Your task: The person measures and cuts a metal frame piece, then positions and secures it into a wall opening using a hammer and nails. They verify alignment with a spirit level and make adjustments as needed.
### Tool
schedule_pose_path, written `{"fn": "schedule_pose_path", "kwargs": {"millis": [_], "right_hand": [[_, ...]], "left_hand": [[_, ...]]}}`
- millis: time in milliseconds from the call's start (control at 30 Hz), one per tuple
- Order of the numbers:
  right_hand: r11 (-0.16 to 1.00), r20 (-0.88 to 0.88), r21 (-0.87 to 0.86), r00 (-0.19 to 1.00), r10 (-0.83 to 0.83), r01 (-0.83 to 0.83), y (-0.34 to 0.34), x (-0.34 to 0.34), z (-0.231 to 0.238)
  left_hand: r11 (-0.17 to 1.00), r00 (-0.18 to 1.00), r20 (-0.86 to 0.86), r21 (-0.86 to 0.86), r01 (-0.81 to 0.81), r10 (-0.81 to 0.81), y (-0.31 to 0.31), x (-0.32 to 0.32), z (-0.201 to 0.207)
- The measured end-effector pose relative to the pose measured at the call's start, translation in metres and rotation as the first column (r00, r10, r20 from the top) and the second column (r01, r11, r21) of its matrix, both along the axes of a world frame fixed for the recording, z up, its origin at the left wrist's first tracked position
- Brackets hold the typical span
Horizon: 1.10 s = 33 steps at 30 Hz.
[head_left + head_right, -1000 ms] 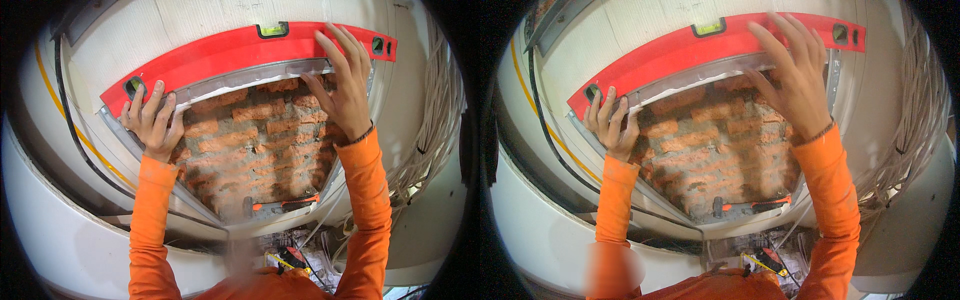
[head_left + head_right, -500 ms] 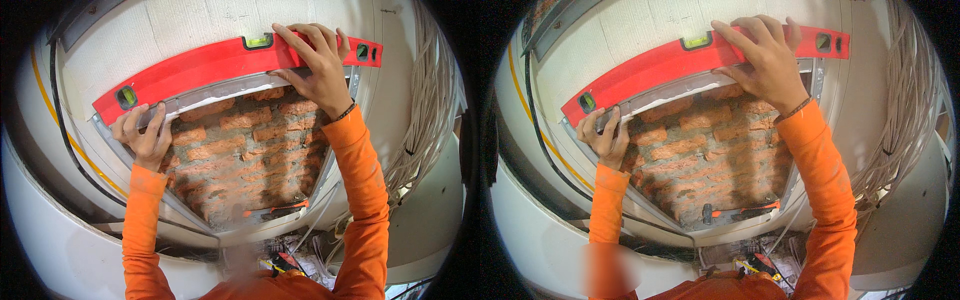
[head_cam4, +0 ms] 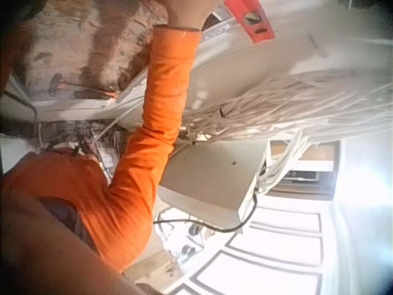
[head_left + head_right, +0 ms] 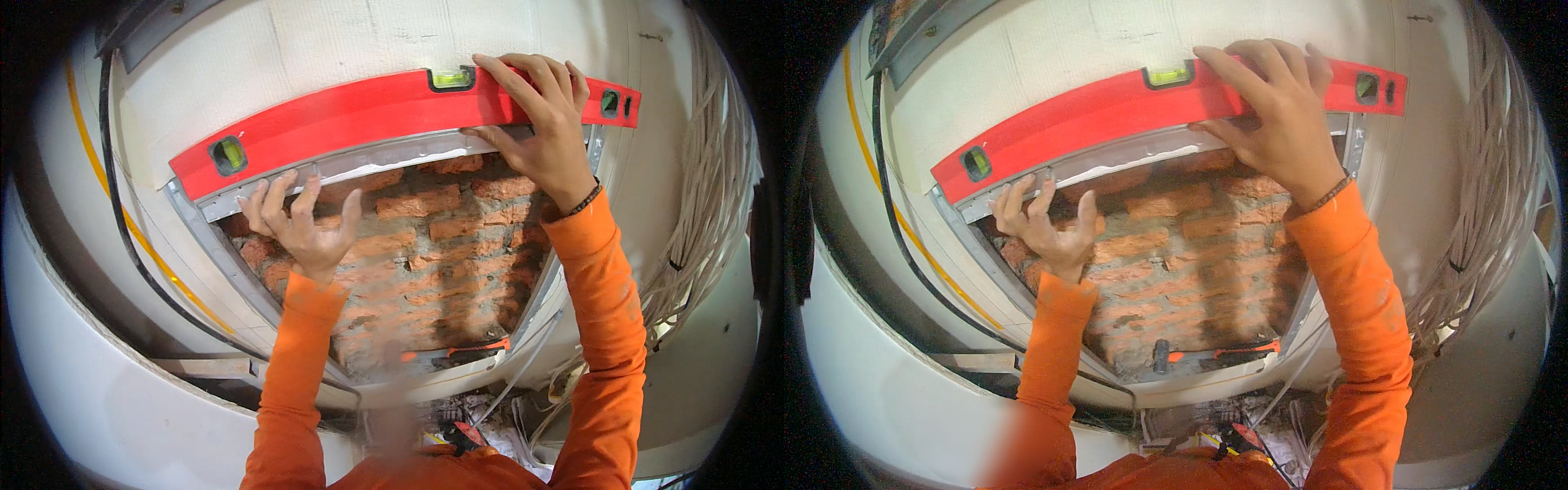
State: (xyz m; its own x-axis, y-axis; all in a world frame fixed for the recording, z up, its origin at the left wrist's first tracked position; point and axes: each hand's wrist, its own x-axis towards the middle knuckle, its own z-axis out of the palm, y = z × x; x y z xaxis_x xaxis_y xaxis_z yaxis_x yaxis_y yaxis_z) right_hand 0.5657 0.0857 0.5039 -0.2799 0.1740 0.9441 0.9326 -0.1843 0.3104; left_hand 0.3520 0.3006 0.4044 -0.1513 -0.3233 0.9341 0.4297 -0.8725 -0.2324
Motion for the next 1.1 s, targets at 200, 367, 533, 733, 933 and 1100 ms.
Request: {"fn": "schedule_pose_path", "kwargs": {"millis": [200,367,533,733,933,1100], "right_hand": [[1.000,0.005,-0.010,1.000,-0.020,0.020,0.000,-0.001,0.004],[1.000,0.008,-0.026,1.000,-0.017,0.017,-0.001,0.001,0.003],[0.999,0.000,-0.044,1.000,-0.002,0.002,-0.001,0.001,0.005],[0.992,0.071,-0.122,0.997,-0.034,0.042,-0.004,0.005,0.012],[0.986,0.197,-0.154,0.980,-0.035,0.066,-0.008,0.011,0.027],[0.995,0.187,-0.066,0.981,-0.060,0.073,-0.026,0.005,0.048]], "left_hand": [[0.999,0.993,0.108,0.020,-0.048,0.046,0.010,0.012,0.004],[0.991,0.990,0.115,0.096,-0.098,0.086,0.024,0.007,-0.001],[0.988,0.997,0.071,0.143,-0.052,0.042,0.032,-0.003,0.006],[0.971,0.994,0.054,0.216,-0.105,0.095,0.047,-0.007,0.005],[0.984,0.998,0.053,0.172,-0.035,0.027,0.041,-0.005,0.005],[0.975,0.995,0.046,0.200,-0.099,0.091,0.038,-0.007,0.013]]}}
